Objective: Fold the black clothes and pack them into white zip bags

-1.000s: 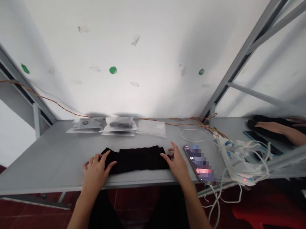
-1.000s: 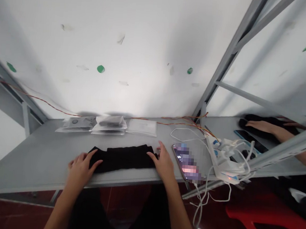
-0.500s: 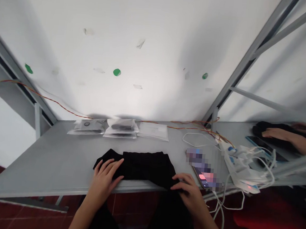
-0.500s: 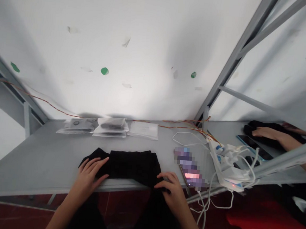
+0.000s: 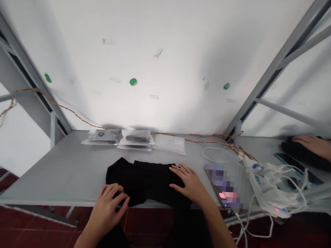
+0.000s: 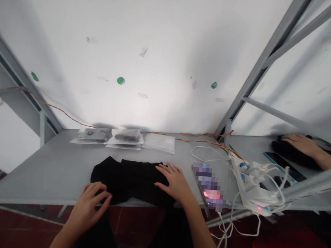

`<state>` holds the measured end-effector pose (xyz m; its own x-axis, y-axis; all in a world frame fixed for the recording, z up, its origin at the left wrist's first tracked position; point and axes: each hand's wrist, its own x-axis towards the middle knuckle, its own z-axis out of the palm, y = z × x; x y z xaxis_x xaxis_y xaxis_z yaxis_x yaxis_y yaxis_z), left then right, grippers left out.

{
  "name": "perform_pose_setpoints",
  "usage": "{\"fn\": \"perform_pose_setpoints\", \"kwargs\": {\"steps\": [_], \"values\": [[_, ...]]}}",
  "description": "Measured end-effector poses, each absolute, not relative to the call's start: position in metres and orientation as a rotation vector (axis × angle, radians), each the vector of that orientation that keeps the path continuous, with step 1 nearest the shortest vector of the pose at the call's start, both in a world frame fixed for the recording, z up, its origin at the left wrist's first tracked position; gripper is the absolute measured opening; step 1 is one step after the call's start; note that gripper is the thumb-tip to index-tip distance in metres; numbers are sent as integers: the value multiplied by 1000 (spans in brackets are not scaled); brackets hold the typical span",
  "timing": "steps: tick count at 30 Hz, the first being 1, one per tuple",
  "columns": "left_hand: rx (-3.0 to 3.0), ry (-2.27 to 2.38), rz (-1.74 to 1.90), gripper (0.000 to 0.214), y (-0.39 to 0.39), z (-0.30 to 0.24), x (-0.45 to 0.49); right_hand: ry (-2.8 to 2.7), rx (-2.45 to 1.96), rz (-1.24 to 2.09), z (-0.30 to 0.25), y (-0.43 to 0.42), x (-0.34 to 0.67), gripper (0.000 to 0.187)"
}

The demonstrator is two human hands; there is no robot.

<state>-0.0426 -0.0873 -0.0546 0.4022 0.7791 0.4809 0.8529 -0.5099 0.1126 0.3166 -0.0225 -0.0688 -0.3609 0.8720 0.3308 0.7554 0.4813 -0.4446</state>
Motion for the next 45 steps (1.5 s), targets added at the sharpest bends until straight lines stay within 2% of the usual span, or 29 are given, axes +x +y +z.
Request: {"fn": "perform_pose_setpoints", "kwargs": {"steps": [1, 4, 8, 11, 13, 15, 17, 20, 23, 28, 34, 36, 40, 45], "values": [[-2497, -1472, -716, 18, -85, -56, -41, -2236, -1347, 289, -68, -13, 314, 50], [-2535, -1483, -633, 42, -77, -60, -37, -2168, -1401, 385, -61, 18, 314, 29], [-2516, -1611, -700, 24, -72, -64, -37, -1977, -1568, 450, -44, 56, 324, 34], [-2403, -1660, -830, 29, -69, -61, -32, -1896, -1611, 405, -37, 59, 324, 33], [-2353, -1664, -873, 25, -65, -58, -22, -1979, -1502, 439, -37, 45, 313, 31], [-2399, -1663, -853, 16, -60, -57, -9, -2189, -1299, 513, -40, 27, 298, 36], [-2491, -1662, -800, 18, -55, -59, 3, -2341, -1168, 562, -43, 16, 285, 36], [-2561, -1682, -760, 23, -51, -67, 14, -2325, -1242, 645, -44, 25, 277, 22], [-2586, -1699, -754, 24, -53, -75, 14, -2292, -1336, 738, -38, 57, 281, 24], [-2574, -1633, -811, 28, -58, -78, 10, -2194, -1466, 618, -23, 76, 279, 29], [-2505, -1724, -851, 22, -62, -78, 12, -2440, -1140, 600, -32, 21, 269, 28], [-2522, -1722, -821, 25, -63, -77, 13, -2462, -1186, 563, -36, 19, 270, 23], [-2544, -1748, -799, 29, -65, -73, 14, -2431, -1360, 524, -28, 47, 271, 25], [-2504, -1829, -763, 32, -55, -63, 18, -2157, -1550, 204, -6, 60, 254, 43]]}}
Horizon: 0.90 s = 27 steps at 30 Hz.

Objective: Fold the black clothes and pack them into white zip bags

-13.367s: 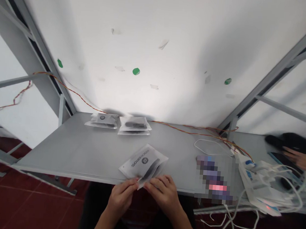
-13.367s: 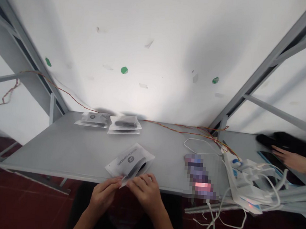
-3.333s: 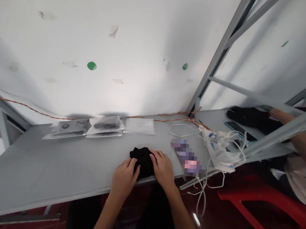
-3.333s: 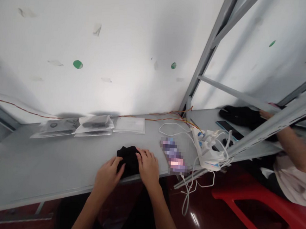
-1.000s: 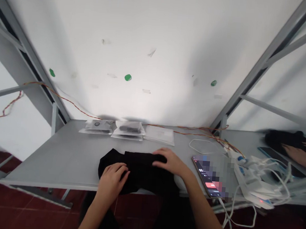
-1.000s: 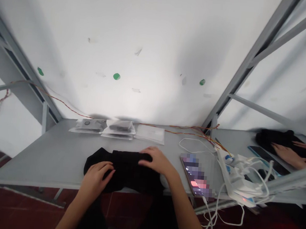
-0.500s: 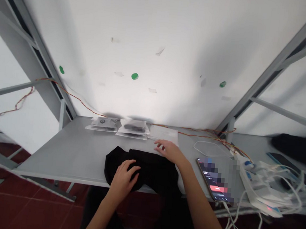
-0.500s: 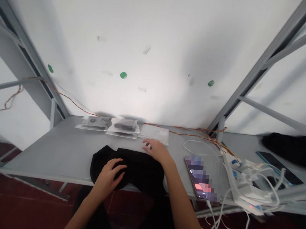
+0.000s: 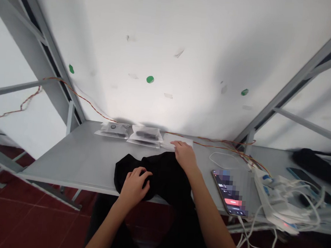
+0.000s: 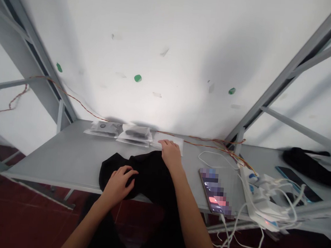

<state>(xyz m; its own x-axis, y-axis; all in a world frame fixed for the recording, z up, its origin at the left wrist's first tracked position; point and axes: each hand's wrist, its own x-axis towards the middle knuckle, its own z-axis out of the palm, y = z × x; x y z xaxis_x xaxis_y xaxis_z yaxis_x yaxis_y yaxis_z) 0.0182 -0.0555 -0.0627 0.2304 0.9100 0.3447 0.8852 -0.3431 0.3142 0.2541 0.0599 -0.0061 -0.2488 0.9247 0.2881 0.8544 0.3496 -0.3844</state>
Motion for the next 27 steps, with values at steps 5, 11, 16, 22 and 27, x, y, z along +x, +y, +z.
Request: {"fn": "perform_pose_setpoints", "kwargs": {"steps": [5, 11, 16, 22, 27], "values": [[2589, 1698, 697, 40, -28, -64, 25, -2194, -1417, 138, -40, 7, 230, 42], [2490, 1894, 581, 50, -5, -74, 15, -2258, -1678, 191, -90, -24, 253, 67], [2320, 1741, 711, 47, -6, -73, -18, -2244, -1678, 269, -90, -20, 264, 68], [1775, 1600, 1208, 27, 19, -47, -103, -2304, -1047, 539, -49, 12, 173, 44], [1368, 1853, 1410, 32, 83, -20, -192, -2106, -1038, 932, -14, 108, 40, 56]]}}
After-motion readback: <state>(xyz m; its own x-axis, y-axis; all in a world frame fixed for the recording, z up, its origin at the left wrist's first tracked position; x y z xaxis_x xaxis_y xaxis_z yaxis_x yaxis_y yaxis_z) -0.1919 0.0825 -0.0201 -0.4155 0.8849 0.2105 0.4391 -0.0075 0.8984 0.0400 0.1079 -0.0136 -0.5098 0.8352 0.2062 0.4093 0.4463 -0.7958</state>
